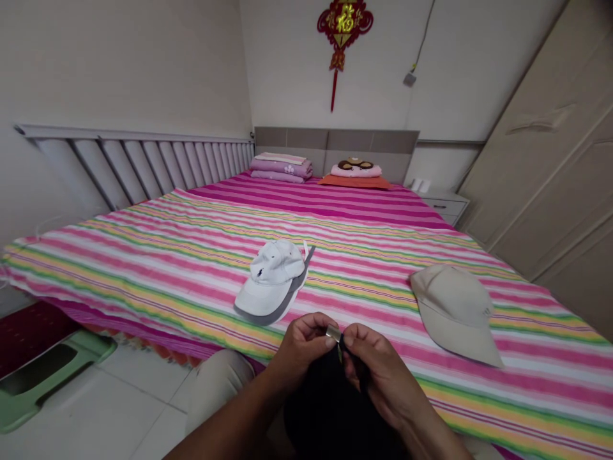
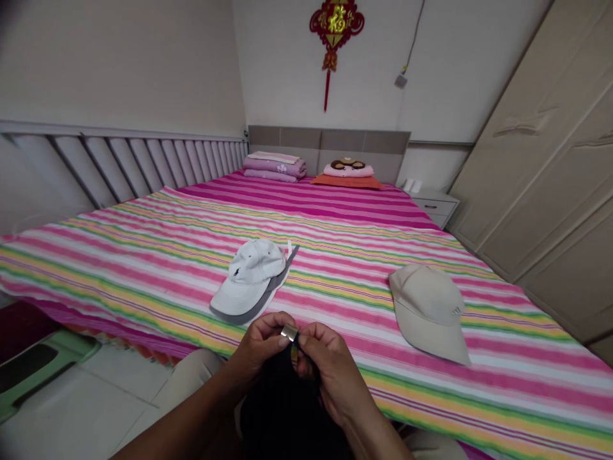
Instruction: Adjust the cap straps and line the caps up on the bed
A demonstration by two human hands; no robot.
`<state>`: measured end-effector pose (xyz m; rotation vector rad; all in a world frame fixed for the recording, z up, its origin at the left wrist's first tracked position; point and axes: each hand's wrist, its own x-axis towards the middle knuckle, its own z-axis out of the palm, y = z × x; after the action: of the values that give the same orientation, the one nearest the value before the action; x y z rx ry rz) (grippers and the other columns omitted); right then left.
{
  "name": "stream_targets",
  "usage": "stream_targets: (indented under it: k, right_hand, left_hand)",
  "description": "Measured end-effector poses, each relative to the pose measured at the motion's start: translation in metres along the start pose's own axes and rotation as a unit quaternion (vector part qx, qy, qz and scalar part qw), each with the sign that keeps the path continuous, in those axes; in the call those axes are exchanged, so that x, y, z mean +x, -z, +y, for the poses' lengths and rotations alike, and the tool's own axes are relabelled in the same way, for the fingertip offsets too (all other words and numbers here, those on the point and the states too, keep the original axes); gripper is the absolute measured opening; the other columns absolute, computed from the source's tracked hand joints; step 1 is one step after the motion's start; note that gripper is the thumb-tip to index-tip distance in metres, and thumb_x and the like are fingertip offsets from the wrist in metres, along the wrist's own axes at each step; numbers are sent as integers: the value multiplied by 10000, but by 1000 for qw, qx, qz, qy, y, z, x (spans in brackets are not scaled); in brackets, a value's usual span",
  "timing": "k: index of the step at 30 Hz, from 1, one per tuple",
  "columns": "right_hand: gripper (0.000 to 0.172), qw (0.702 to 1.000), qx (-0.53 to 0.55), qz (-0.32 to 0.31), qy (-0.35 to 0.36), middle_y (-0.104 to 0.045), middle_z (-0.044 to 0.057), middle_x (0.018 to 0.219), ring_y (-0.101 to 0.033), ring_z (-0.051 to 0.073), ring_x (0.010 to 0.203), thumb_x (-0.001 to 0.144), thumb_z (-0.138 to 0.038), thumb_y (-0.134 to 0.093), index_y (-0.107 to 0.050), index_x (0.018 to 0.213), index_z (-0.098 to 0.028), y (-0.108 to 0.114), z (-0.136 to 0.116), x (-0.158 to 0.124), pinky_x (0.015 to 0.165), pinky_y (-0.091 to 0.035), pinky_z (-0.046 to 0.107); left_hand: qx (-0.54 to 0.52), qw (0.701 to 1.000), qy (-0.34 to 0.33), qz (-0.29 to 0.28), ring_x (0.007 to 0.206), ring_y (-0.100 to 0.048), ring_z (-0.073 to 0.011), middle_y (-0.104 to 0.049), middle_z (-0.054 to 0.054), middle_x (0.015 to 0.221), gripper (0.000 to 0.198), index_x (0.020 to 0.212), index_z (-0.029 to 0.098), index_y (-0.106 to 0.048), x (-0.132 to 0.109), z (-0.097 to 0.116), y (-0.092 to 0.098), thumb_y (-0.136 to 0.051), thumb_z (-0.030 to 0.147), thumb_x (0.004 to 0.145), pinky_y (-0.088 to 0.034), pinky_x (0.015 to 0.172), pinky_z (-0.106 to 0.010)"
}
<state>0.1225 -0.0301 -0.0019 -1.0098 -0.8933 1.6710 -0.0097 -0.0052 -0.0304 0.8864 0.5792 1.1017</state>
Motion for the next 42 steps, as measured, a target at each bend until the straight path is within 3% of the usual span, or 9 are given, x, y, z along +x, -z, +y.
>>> stream_targets:
  k: [9,17,23,27,35,39,42]
  right_hand:
    - [232,999,12,-29,-16,-521,-26,553,-448,85,476,659,-369,-651,-541,661,-164,5,-5,-2,448,-313,205]
    - [215,1000,6,-13,-6,-470,-43,452,-356,55,406,618,-293,-689,-535,582,-148,3,-1,3,416,-241,188]
    - [161,996,64,-50,-28,-548,-24,550,-464,68,465,646,-248,-667,-534,679,-164,4,-4,2,467,-326,181]
    - [238,994,95,-58,-25,-531,-50,530,-476,65,449,570,-132,-703,-497,680,-181,7,-3,3,478,-352,180]
    - [293,996,75,-31,-23,-524,-57,502,-472,61,433,565,-145,-721,-436,624,-182,8,4,7,464,-353,176]
    - [301,998,59,-20,-18,-518,-60,487,-468,65,426,556,-151,-724,-432,619,-183,8,5,8,469,-367,188]
    - [309,999,47,-8,-16,-514,-65,480,-467,66,419,547,-166,-733,-432,620,-186,8,4,9,453,-353,182]
  left_hand:
    - [-21,1000,-5,-7,556,-515,-79,-572,16,636,245,767,147,-596,-1,3,4,-717,218,567,-371,549,-195]
    - [18,999,14,-30,561,-535,-101,-585,-2,655,242,805,153,-586,0,-3,7,-694,235,605,-379,561,-220]
    - [23,999,0,-24,574,-521,-92,-575,3,646,196,770,138,-609,-1,3,8,-689,212,607,-383,576,-216]
    - [13,999,16,-34,592,-542,-109,-591,-9,678,208,787,141,-609,-1,2,8,-688,208,606,-403,591,-237]
    - [38,997,39,-63,633,-563,-127,-614,-25,705,210,800,132,-625,-1,2,13,-680,238,628,-418,637,-258]
    - [47,997,56,-27,576,-546,-111,-615,-36,662,245,815,109,-624,1,3,16,-617,323,697,-410,598,-254]
    - [80,995,51,7,532,-514,-85,-598,-7,625,240,787,122,-599,2,5,12,-655,315,656,-378,545,-217]
